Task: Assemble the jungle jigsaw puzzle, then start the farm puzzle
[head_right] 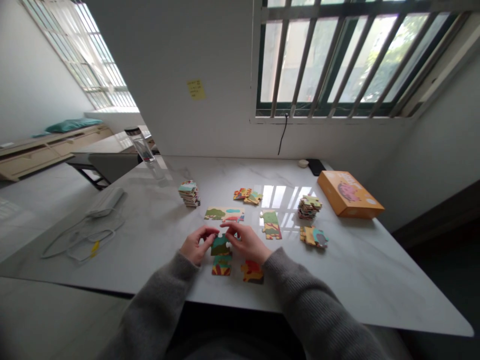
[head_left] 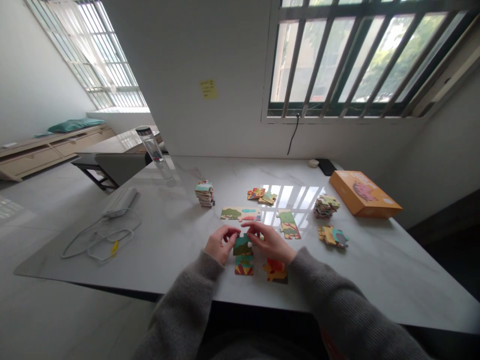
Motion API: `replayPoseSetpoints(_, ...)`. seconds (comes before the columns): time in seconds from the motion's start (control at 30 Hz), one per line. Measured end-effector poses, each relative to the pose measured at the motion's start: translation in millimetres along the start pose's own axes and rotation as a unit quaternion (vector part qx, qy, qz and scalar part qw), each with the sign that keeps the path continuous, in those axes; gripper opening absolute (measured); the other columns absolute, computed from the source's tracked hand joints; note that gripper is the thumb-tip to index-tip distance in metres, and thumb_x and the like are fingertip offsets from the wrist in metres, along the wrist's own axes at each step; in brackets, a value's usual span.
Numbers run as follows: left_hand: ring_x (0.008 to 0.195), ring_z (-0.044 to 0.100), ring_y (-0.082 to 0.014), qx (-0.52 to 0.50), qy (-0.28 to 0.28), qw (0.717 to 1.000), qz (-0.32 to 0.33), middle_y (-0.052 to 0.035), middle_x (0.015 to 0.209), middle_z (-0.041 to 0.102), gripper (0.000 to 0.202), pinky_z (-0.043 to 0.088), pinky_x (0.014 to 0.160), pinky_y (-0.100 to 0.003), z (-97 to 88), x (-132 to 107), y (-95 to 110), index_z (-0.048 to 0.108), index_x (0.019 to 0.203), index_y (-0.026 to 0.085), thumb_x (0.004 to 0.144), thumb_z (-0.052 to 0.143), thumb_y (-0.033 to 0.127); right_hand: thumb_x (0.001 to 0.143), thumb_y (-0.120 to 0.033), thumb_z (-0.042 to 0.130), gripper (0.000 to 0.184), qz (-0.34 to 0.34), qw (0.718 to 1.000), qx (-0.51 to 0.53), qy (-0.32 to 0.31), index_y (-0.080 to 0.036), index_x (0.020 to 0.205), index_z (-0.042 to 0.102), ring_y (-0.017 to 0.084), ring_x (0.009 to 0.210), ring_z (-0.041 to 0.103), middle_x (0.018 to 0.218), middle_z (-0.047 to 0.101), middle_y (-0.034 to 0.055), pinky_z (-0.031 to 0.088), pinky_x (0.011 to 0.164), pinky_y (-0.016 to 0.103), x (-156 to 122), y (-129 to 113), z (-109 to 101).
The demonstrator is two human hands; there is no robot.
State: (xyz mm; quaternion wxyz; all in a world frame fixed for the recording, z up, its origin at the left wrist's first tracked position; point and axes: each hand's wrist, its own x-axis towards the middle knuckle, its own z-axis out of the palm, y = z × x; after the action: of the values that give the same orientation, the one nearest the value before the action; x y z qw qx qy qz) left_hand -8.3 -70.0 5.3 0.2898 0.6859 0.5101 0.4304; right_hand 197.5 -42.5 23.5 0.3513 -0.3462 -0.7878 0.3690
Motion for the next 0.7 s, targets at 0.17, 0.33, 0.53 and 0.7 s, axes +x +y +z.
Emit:
replayPoseSetpoints(0.17,0.082,0.060,-0.0183,0.037,0.036,0.998,0.041,-0.0065,0.094,0.063,0.025,0.050,0.074,-0.031,0.8,-8,0,0.057,0.108,0.018,0.088,0.056,0.034,0.094,-0.030,0.052,0.022,0.036,0.998,0.020,0.041,-0.020,0.105,0.068,0.013,0.066,0.054,0.075,0.062,-0.0003,0.047,0.063,0.027,2,2,-15)
replayPoseSetpoints(0.33,0.113,0.054,-0.0293,0.177,-0.140,0.969,0.101,-0.0092,0.121,0.063,0.044,0.042,0.096,-0.042,-5.5,-25,-5,0.063,0.110,0.023,0.071,0.077,0.039,0.092,-0.029,0.051,0.023,0.044,0.996,0.002,0.075,-0.019,0.102,0.069,0.013,0.062,0.051,0.069,0.058,-0.0017,0.043,0.058,0.026,3,11,-18)
replayPoseSetpoints(0.53,0.115,0.052,-0.0295,0.209,-0.185,0.954,0.104,-0.0052,0.121,0.067,0.045,0.035,0.101,-0.043,-6.7,-28,-2,0.066,0.112,0.027,0.070,0.080,0.038,0.091,-0.030,0.050,0.023,0.063,0.990,-0.047,0.115,-0.018,0.097,0.069,0.013,0.060,0.051,0.066,0.058,-0.0019,0.041,0.056,0.025,-1,17,-16)
replayPoseSetpoints(0.7,0.115,0.052,-0.0279,0.216,-0.197,0.950,0.107,-0.0037,0.121,0.066,0.031,0.034,0.100,-0.042,-12.6,-32,-8,0.070,0.106,0.029,0.076,0.075,0.035,0.092,-0.025,0.049,0.020,0.059,0.989,-0.083,0.107,-0.021,0.097,0.068,0.015,0.064,0.055,0.070,0.062,-0.0002,0.045,0.062,0.029,-15,1,-10)
